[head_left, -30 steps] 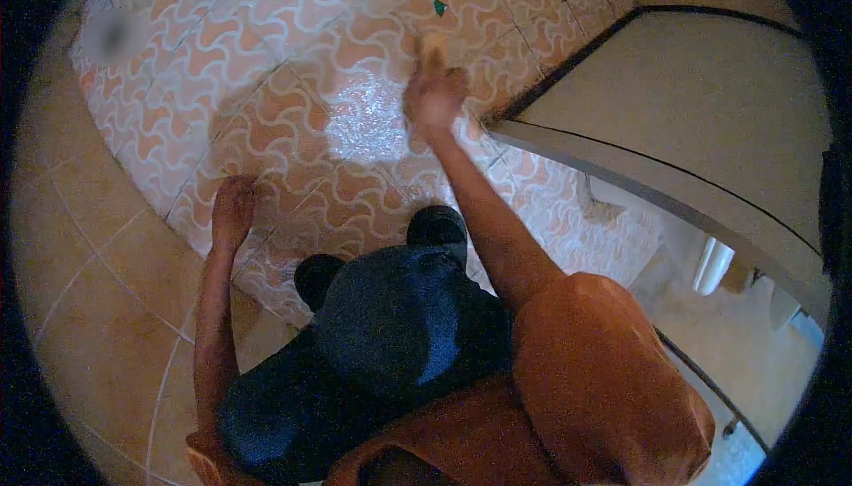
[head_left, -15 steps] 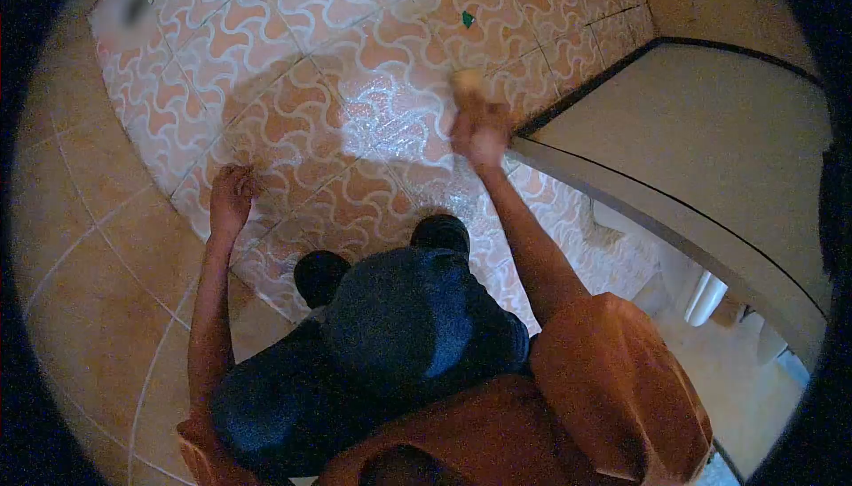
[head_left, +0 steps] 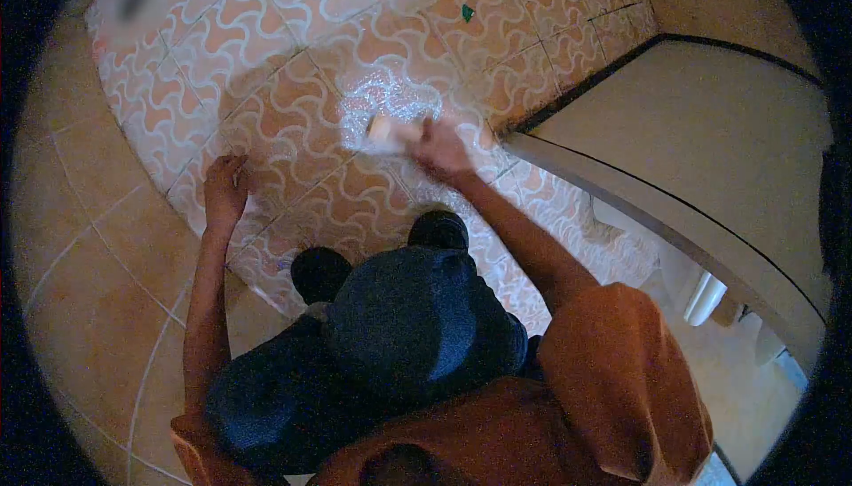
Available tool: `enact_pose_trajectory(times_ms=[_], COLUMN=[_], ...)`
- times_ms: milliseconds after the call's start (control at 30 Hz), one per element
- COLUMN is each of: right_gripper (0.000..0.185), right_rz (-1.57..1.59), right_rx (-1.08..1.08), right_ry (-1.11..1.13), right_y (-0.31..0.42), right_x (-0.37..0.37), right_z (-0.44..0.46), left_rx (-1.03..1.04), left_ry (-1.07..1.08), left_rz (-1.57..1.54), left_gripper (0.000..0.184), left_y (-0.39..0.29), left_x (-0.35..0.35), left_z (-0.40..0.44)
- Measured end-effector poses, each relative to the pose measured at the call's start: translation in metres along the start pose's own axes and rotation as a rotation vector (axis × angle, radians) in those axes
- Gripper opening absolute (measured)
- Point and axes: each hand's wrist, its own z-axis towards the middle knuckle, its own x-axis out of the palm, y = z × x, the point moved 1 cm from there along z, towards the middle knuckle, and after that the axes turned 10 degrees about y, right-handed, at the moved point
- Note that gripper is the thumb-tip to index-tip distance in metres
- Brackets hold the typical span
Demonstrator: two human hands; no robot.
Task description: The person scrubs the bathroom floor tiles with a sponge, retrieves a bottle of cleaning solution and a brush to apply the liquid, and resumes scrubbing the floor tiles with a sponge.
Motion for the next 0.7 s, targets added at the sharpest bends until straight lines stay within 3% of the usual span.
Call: enact_pose_trajectory(times_ms=[67,100,167,233,267,300,333,367,400,467,533,567,600,633,667,700], right_gripper=[0.035,0.035,0.034,0.034,0.033,0.037,0.034,0.029,0.029,0.029,0.024,0.024,0.021,0.019,0.019,0.027], right_rz=[-0.545,-0.547,-0.431,-0.267,-0.128,-0.006,0.778,0.078,-0.162,-0.41,-0.083,-0.14,-0.202,-0.471,-0.565,-0.55], right_rx=[-0.256,-0.268,0.087,-0.026,-0.248,-0.221,-0.137,-0.37,-0.597,-0.824,-0.69,-0.644,-0.724,-0.311,-0.324,-0.178], right_ry=[-0.311,-0.314,-0.748,-0.777,-0.776,-0.485,-0.008,-0.136,-0.144,-0.155,-0.084,-0.006,-0.709,-0.389,-0.612,-0.39], right_y=[-0.019,-0.009,0.02,0.045,0.064,0.074,0.1,0.141,0.15,0.152,0.158,0.148,0.095,0.091,0.072,0.056], right_x=[-0.039,-0.047,-0.061,-0.022,0.002,0.044,0.063,0.085,0.125,0.142,0.089,0.049,0.054,-0.001,-0.036,-0.072], right_z=[0.038,0.05,0.066,0.087,0.09,0.099,0.085,0.073,0.065,0.068,0.08,0.099,0.136,0.136,0.144,0.147], left_rx=[-0.008,-0.014,-0.047,-0.072,-0.077,-0.083,-0.087,-0.033,0.024,-0.01,-0.059,-0.059,-0.059,-0.07,-0.124,-0.179], left_ry=[-0.005,-0.005,-0.03,-0.045,-0.041,-0.035,-0.038,-0.054,-0.071,-0.066,-0.048,-0.041,-0.037,-0.042,-0.032,-0.025], left_rz=[-0.017,-0.037,-0.043,-0.05,-0.098,-0.148,-0.149,-0.113,-0.075,-0.07,-0.076,-0.073,-0.068,-0.069,-0.1,-0.133], left_gripper=[0.026,0.026,0.026,0.026,0.026,0.025,0.025,0.025,0.025,0.025,0.025,0.025,0.025,0.025,0.025,0.025], left_y=[0.011,0.017,0.021,0.022,0.022,0.022,0.022,0.021,0.021,0.022,0.025,0.03,0.036,0.043,0.05,0.055], left_x=[0.0,-0.001,-0.004,-0.006,-0.006,-0.006,-0.005,-0.003,-0.002,-0.002,0.0,-0.002,-0.003,-0.002,-0.001,-0.001], left_z=[-0.005,-0.008,-0.011,-0.014,-0.014,-0.016,-0.017,-0.017,-0.016,-0.012,-0.016,-0.017,-0.019,-0.023,-0.027,-0.031])
